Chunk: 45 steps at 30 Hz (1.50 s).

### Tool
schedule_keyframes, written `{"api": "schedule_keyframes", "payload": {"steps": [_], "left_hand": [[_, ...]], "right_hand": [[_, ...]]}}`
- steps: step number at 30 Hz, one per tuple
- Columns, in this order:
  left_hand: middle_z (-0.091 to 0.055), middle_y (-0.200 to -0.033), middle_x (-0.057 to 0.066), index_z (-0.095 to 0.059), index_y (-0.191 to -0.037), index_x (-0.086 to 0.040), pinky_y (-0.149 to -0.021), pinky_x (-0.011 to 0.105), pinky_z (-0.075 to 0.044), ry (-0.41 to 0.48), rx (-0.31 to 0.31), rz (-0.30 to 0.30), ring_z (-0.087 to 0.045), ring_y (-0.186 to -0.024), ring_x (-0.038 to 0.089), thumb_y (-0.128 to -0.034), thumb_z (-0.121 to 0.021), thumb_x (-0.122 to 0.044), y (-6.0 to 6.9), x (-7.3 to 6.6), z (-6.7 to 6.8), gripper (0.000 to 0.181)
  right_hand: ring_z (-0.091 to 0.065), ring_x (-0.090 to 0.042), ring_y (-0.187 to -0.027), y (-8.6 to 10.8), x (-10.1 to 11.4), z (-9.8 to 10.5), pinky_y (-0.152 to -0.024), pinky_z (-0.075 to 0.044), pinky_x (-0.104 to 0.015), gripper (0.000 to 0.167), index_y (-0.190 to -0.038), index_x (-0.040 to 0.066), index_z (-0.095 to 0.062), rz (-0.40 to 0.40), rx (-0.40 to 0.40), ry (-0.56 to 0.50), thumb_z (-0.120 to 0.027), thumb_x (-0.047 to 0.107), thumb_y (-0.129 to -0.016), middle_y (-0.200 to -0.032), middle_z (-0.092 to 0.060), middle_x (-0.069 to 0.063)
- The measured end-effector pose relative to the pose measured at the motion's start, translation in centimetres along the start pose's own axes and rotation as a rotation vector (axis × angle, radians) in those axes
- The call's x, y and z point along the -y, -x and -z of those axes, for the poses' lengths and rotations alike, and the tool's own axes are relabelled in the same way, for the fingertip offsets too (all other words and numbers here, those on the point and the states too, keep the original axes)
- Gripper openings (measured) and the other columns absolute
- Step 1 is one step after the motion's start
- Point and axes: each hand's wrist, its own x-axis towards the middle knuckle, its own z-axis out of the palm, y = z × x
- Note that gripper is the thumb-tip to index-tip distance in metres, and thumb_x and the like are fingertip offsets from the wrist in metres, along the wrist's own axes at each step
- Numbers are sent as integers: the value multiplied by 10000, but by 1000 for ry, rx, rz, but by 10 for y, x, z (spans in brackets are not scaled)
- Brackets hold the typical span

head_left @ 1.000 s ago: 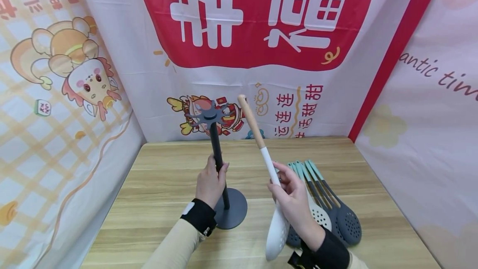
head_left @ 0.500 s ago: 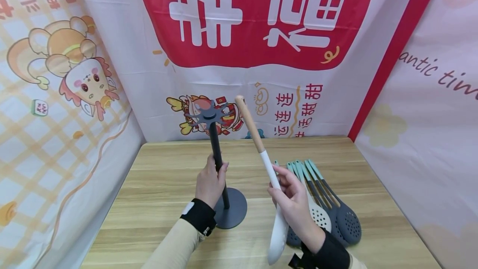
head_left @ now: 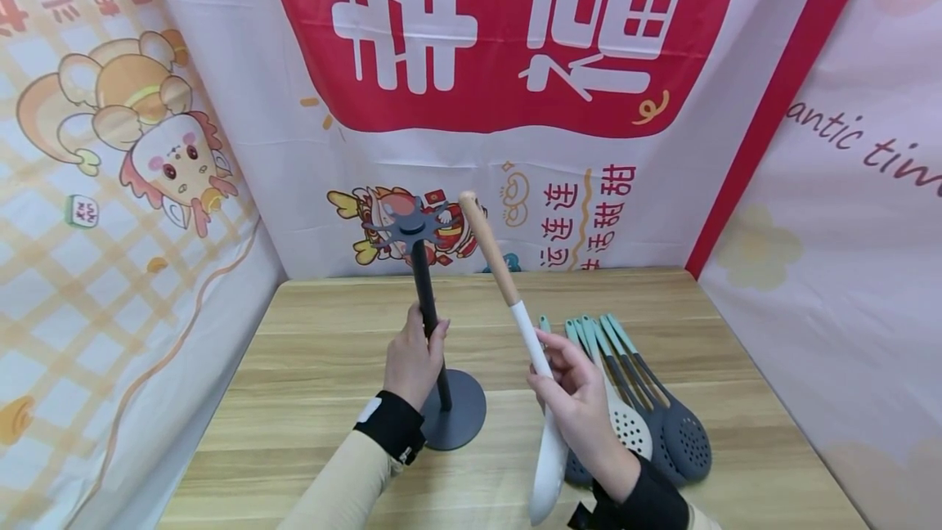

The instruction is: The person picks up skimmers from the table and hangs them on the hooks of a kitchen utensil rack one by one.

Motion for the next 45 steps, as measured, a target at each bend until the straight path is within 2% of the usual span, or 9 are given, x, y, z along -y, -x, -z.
{"api": "schedule_keyframes", "payload": {"steps": [7,20,29,33,45], "left_hand": [[-686,-863,108,-514,-1154,-34,-569,403,-576,-4,-8,-5,-621,-641,232,-992,-614,-199,0,0,1,252],[-682,-866,121,-514,-1150,-42,-612,423,-609,-9,23,39,-655,-671,254,-1006,-593,-245,0,-2,1,261],[-677,-824,125,-520,-1131,-22,-538,388,-557,-15,-7,-17,-632,-625,243,-991,-615,-196,0,0,0,242],[-679,-821,124,-520,-1121,-27,-528,370,-546,-15,-9,-19,-621,-614,234,-991,-615,-200,-1,1,0,236],[-672,-814,122,-521,-1116,-27,-519,353,-529,-19,-11,-22,-602,-598,229,-988,-622,-216,-1,0,0,250]], "right_hand": [[-500,-42,-561,3,-3,0,-483,-473,-216,449,-1259,-139,-536,-3,17,13,-553,-176,-812,-802,-599,87],[-513,-46,-564,2,-3,-1,-504,-490,-216,460,-1271,-106,-555,-57,17,56,-563,-157,-814,-794,-599,89],[-515,-30,-574,2,-5,-2,-508,-490,-212,466,-1272,-111,-556,-80,19,54,-558,-160,-809,-794,-613,39],[-517,-32,-575,2,-6,-2,-512,-494,-213,466,-1273,-115,-553,-80,23,59,-562,-158,-808,-799,-606,102],[-514,-30,-567,2,-8,-3,-501,-490,-215,465,-1268,-107,-560,-60,37,56,-566,-159,-806,-797,-606,90]]}}
